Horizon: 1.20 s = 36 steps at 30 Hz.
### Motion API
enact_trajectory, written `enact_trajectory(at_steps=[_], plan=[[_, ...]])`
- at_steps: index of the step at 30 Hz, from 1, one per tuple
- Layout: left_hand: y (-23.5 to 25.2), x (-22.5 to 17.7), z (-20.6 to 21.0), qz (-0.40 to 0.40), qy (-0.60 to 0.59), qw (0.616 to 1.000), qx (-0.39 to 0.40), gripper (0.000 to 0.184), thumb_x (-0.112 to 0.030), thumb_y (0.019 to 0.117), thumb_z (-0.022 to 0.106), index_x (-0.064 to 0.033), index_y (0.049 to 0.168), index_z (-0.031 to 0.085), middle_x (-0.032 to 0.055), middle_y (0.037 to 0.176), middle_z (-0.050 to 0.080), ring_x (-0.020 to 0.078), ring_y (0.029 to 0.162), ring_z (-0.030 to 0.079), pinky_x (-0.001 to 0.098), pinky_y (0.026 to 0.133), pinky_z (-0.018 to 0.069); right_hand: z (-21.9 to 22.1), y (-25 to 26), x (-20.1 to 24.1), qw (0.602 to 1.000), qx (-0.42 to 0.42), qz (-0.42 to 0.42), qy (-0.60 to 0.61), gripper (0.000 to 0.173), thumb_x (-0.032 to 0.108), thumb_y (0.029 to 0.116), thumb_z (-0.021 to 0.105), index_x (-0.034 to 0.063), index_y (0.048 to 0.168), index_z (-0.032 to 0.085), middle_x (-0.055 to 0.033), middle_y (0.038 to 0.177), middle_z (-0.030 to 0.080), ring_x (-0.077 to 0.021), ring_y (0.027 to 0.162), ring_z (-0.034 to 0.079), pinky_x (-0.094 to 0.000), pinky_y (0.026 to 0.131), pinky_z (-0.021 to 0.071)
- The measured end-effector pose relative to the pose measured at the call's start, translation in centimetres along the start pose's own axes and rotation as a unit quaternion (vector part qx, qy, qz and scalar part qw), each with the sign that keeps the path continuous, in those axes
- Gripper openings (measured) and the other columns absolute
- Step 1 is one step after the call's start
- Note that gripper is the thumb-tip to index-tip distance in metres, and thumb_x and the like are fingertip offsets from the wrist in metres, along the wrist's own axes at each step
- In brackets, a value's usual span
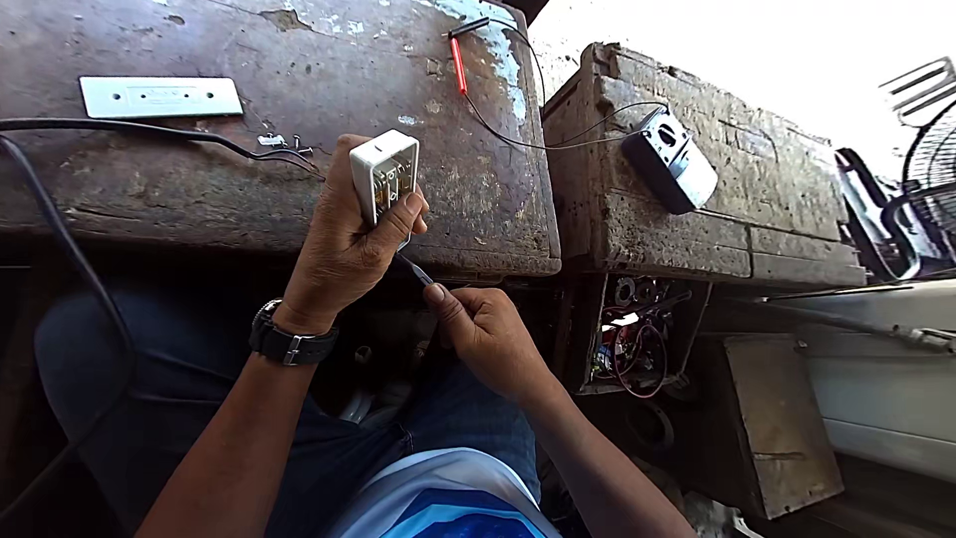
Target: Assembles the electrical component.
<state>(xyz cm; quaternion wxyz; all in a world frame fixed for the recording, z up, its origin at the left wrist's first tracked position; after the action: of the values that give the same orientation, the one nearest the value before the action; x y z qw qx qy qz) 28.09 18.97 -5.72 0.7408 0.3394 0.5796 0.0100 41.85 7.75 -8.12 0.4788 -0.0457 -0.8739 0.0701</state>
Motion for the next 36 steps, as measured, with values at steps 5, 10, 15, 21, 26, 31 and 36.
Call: enact_trajectory(at_steps=[5, 10, 15, 21, 26, 31, 36], plan=[[0.3, -0.1, 0.1, -0.004, 0.009, 1.000, -0.005, 0.033, -0.002, 0.1005, 0.057, 0.0005, 0.130, 0.041, 0.0112, 0.096, 0.065, 0.0238, 0.086, 0.069, 0.0388, 0.079, 0.0616, 1.0, 0.1, -1.1, 0.996, -0.040, -0.070, 0.048, 0.050, 0.034, 0.1089, 0.049, 0.0119, 0.064, 0.055, 0.0029, 0.054, 0.048, -0.0060, 0.047, 0.045, -0.0237, 0.043, 0.0349], [0.4, 0.1, -0.2, -0.030, 0.017, 0.999, -0.016, 0.032, -0.005, 0.1015, 0.057, 0.0004, 0.130, 0.043, 0.0109, 0.096, 0.066, 0.0235, 0.084, 0.069, 0.0380, 0.077, 0.0616, 1.8, 0.3, -1.9, 0.987, -0.059, -0.116, 0.091, 0.047, 0.030, 0.1092, 0.049, 0.0091, 0.067, 0.057, 0.0024, 0.055, 0.049, -0.0044, 0.048, 0.046, -0.0215, 0.045, 0.0363], [0.4, 0.6, -0.4, -0.053, -0.018, 0.998, -0.031, 0.032, -0.007, 0.1012, 0.059, -0.0005, 0.130, 0.046, 0.0111, 0.094, 0.066, 0.0248, 0.081, 0.069, 0.0398, 0.076, 0.0622, 2.8, 0.8, -3.1, 0.975, -0.071, -0.164, 0.129, 0.048, 0.030, 0.1092, 0.049, 0.0079, 0.067, 0.054, 0.0020, 0.055, 0.048, -0.0040, 0.049, 0.045, -0.0211, 0.046, 0.0360], [0.0, 0.6, -0.6, -0.039, -0.034, 0.998, -0.028, 0.032, -0.006, 0.1018, 0.057, -0.0003, 0.131, 0.045, 0.0119, 0.095, 0.065, 0.0262, 0.084, 0.069, 0.0418, 0.079, 0.0618, 3.3, 0.5, -3.0, 0.981, -0.051, -0.134, 0.130, 0.049, 0.035, 0.1103, 0.045, 0.0061, 0.074, 0.060, -0.0010, 0.060, 0.056, -0.0075, 0.051, 0.053, -0.0244, 0.048, 0.0443], [-0.5, 0.7, -0.4, -0.014, -0.055, 0.998, 0.004, 0.035, -0.007, 0.1013, 0.059, 0.0031, 0.134, 0.050, 0.0116, 0.099, 0.065, 0.0253, 0.088, 0.068, 0.0418, 0.082, 0.0612, 1.9, -0.7, -1.4, 0.998, 0.009, -0.029, 0.063, 0.030, 0.035, 0.1095, 0.040, 0.0126, 0.097, 0.056, 0.0015, 0.069, 0.064, -0.0090, 0.059, 0.062, -0.0259, 0.053, 0.0510], [-0.5, 0.5, -0.3, 0.000, -0.036, 0.999, 0.021, 0.031, -0.007, 0.1003, 0.060, 0.0038, 0.129, 0.055, 0.0111, 0.101, 0.066, 0.0222, 0.088, 0.067, 0.0384, 0.082, 0.0606, 2.0, -0.5, -0.7, 0.992, 0.108, 0.047, 0.037, 0.031, 0.036, 0.1118, 0.038, 0.0129, 0.127, 0.052, -0.0002, 0.087, 0.065, -0.0091, 0.076, 0.065, -0.0266, 0.070, 0.0560], [-0.9, 0.0, -0.2, -0.016, -0.019, 1.000, 0.010, 0.025, -0.005, 0.0988, 0.064, -0.0022, 0.122, 0.057, 0.0080, 0.104, 0.064, 0.0174, 0.087, 0.067, 0.0316, 0.079, 0.0604, 2.8, 0.2, -1.3, 0.989, 0.113, 0.079, 0.054, 0.044, 0.049, 0.1059, 0.048, 0.0108, 0.091, 0.063, 0.0013, 0.070, 0.056, -0.0090, 0.065, 0.056, -0.0303, 0.062, 0.0476]])
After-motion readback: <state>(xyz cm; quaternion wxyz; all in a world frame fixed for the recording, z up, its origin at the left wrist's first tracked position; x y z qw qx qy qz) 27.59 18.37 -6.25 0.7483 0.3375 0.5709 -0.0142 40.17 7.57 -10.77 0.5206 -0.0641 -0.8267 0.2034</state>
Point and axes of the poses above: each hand's wrist, its own y-axis towards the middle knuckle, its own z-axis out of the palm, x = y × z, the point moved 7 cm from there along y, towards the middle knuckle
